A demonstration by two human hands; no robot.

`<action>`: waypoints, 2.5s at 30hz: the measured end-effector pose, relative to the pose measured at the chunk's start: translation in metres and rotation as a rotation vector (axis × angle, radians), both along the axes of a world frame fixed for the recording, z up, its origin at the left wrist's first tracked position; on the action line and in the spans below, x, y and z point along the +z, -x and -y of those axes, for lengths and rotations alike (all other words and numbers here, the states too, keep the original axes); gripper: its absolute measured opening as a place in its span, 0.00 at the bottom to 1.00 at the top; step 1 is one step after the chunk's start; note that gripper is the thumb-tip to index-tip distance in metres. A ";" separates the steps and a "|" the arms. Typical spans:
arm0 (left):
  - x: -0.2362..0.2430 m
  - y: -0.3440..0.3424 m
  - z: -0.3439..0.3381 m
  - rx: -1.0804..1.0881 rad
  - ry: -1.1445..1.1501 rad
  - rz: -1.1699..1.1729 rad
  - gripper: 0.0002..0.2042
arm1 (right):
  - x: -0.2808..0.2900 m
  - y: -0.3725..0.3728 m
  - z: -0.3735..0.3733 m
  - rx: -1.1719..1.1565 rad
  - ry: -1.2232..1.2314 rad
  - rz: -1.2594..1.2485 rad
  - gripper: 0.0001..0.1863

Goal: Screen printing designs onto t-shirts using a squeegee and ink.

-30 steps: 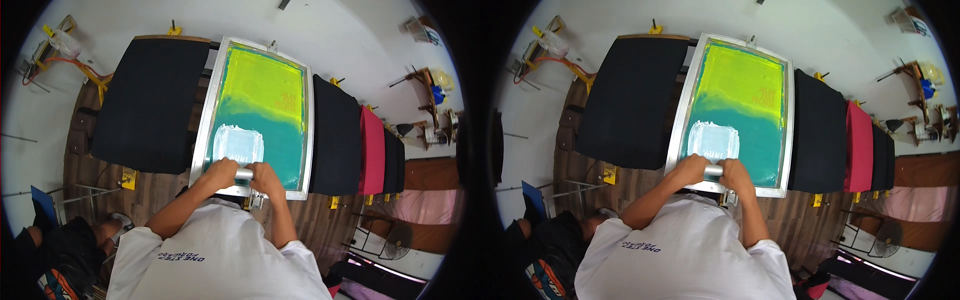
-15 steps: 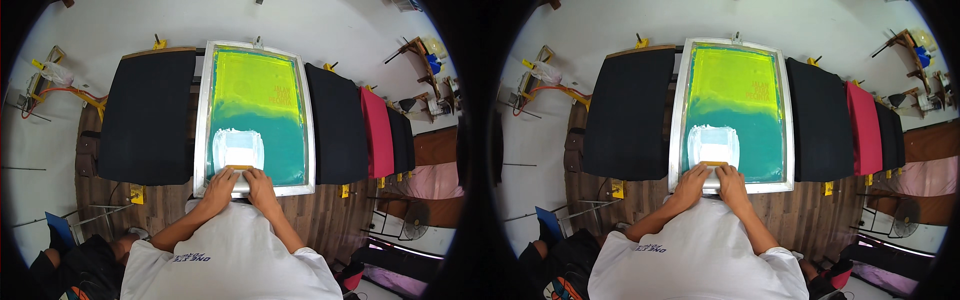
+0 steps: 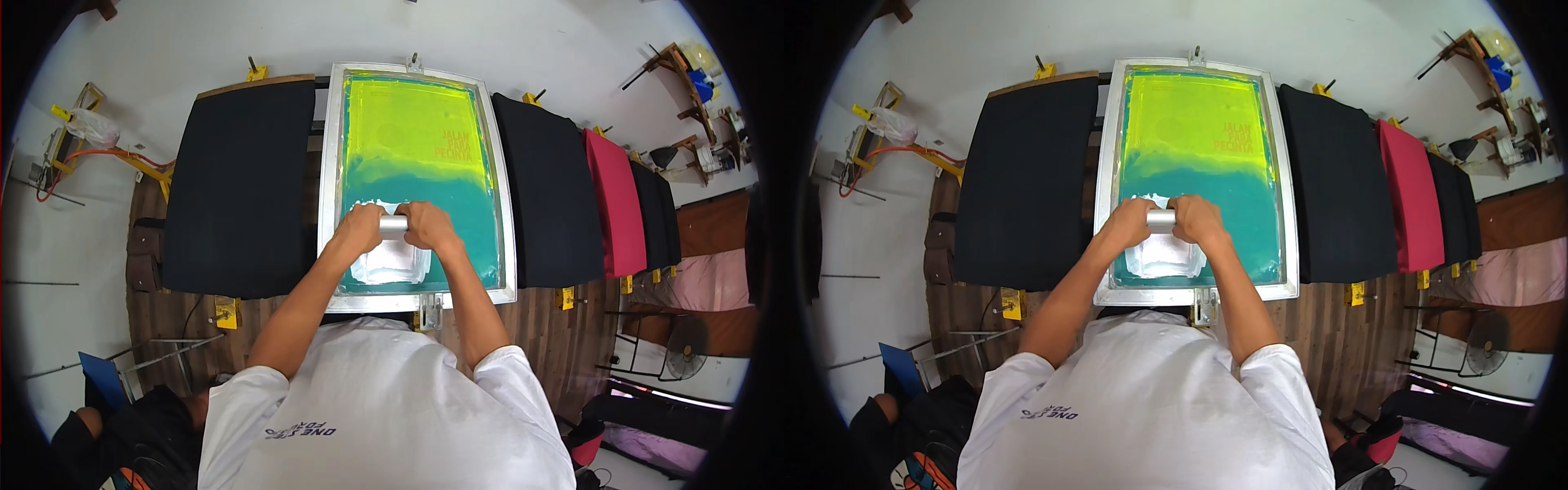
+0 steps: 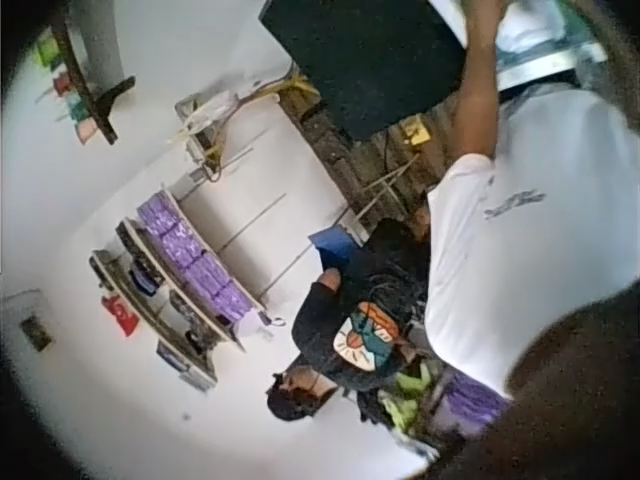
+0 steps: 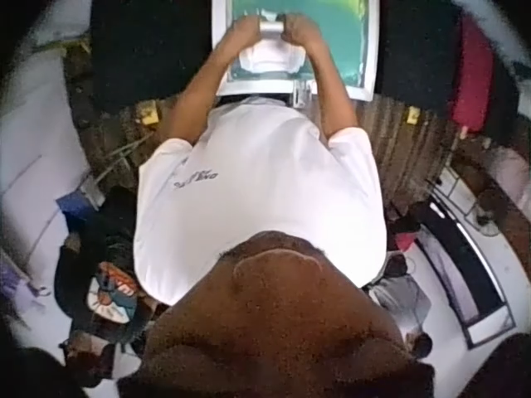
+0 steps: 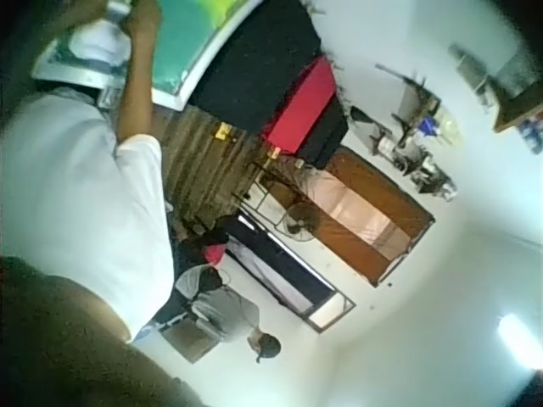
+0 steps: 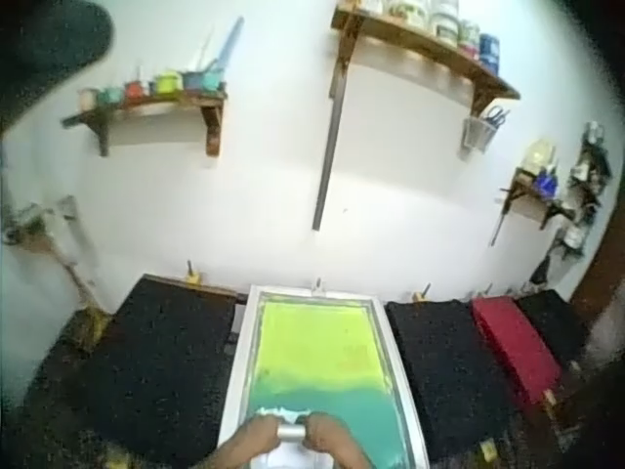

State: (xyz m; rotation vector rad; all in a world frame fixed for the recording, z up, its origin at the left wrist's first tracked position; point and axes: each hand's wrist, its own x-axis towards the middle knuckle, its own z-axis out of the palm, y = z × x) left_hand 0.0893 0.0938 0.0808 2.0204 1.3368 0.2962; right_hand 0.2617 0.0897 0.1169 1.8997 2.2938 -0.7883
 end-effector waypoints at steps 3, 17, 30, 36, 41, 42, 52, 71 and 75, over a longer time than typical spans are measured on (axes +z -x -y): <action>0.002 -0.002 0.009 0.046 0.045 0.016 0.16 | -0.007 -0.002 0.007 -0.027 -0.005 0.007 0.17; 0.003 -0.001 0.094 0.079 -0.012 0.116 0.19 | -0.010 0.003 0.097 -0.108 -0.146 -0.064 0.27; 0.022 0.007 0.097 -0.011 0.137 0.026 0.20 | 0.002 0.004 0.116 -0.086 -0.049 -0.067 0.21; 0.000 0.009 0.050 -0.100 0.024 0.164 0.18 | 0.012 0.005 0.088 -0.116 -0.159 0.018 0.16; 0.012 0.005 0.002 -0.219 0.042 0.227 0.20 | 0.014 0.003 0.061 -0.131 -0.161 0.027 0.18; 0.007 0.005 0.000 -0.223 0.040 0.228 0.20 | 0.015 0.005 0.058 -0.134 -0.206 0.083 0.19; -0.038 0.045 0.060 -0.217 -0.323 0.051 0.33 | -0.047 0.053 0.110 -0.027 -0.585 0.259 0.21; 0.013 0.019 -0.036 -0.127 0.028 -0.156 0.19 | -0.019 0.019 0.003 -0.120 -0.107 -0.068 0.26; 0.006 0.026 -0.028 -0.045 -0.067 -0.152 0.18 | -0.023 0.017 -0.008 -0.015 -0.130 -0.097 0.22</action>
